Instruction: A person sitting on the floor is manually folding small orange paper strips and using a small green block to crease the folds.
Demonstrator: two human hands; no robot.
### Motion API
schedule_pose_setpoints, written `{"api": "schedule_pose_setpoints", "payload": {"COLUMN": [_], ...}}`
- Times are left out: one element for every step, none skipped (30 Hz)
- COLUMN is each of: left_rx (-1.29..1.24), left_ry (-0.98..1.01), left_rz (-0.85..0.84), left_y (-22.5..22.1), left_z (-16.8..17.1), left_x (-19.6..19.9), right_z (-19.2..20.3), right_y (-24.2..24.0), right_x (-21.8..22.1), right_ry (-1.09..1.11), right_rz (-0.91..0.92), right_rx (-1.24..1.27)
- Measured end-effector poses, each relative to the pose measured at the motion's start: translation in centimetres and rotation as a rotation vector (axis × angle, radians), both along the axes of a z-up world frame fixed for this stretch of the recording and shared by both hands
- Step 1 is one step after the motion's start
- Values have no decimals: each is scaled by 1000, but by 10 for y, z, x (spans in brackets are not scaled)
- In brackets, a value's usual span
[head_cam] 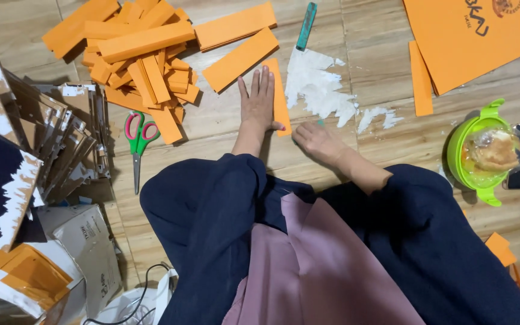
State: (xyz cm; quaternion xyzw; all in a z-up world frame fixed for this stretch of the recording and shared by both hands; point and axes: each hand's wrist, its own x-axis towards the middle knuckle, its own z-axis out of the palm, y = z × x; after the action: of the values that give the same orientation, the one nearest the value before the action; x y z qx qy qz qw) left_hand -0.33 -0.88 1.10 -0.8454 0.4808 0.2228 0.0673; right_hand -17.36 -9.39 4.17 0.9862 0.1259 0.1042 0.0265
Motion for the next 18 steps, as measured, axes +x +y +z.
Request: {"api": "schedule_pose_setpoints", "payload": {"left_rx": [-1,-6,-15,-19,-14,-8,-5,-10,-13,-10,-31,-52,-47,-45,-46,-43,-40,-36], "left_ry": [1,8,11,8,26,45,47,54,62,64,74,83,88,70,45,43,34,25], "left_rz": [-3,-2,-2,-5,-6,-7,-6,-9,-14,-13,-17,-20,-15,-30,-44,-38,-47,-55], "left_y": [2,4,4,3,6,8,8,8,8,10,9,10,11,12,11,10,10,11], "left_z": [2,3,5,9,12,15,15,16,16,12,9,6,6,6,7,6,5,4], "left_x": [-1,-1,1,2,3,4,4,4,5,5,6,7,6,5,8,8,8,7], "right_z": [-1,-2,-3,-4,-5,-7,-8,-10,-13,-11,-9,-7,-8,-10,-10,-16,-21,-26], "right_y": [0,0,-3,-5,-5,-5,-5,-5,-6,-4,-6,-8,-14,-21,-29,-36,-41,-47], "right_x": [-3,-6,-7,-6,-4,-2,1,6,11,15,21,28,38,48,62,76,89,102], "right_ry": [1,41,77,74,72,70,73,70,66,69,37,6,12,-10,-41,-42,-79,-116], "right_rz": [-3,-39,-75,-77,-142,-207,-206,-201,-196,-196,-196,-195,-191,-224,-255,-249,-285,-321], "right_rx": [-1,94,186,182,306,431,433,380,327,331,308,285,289,267,243,246,226,206]}}
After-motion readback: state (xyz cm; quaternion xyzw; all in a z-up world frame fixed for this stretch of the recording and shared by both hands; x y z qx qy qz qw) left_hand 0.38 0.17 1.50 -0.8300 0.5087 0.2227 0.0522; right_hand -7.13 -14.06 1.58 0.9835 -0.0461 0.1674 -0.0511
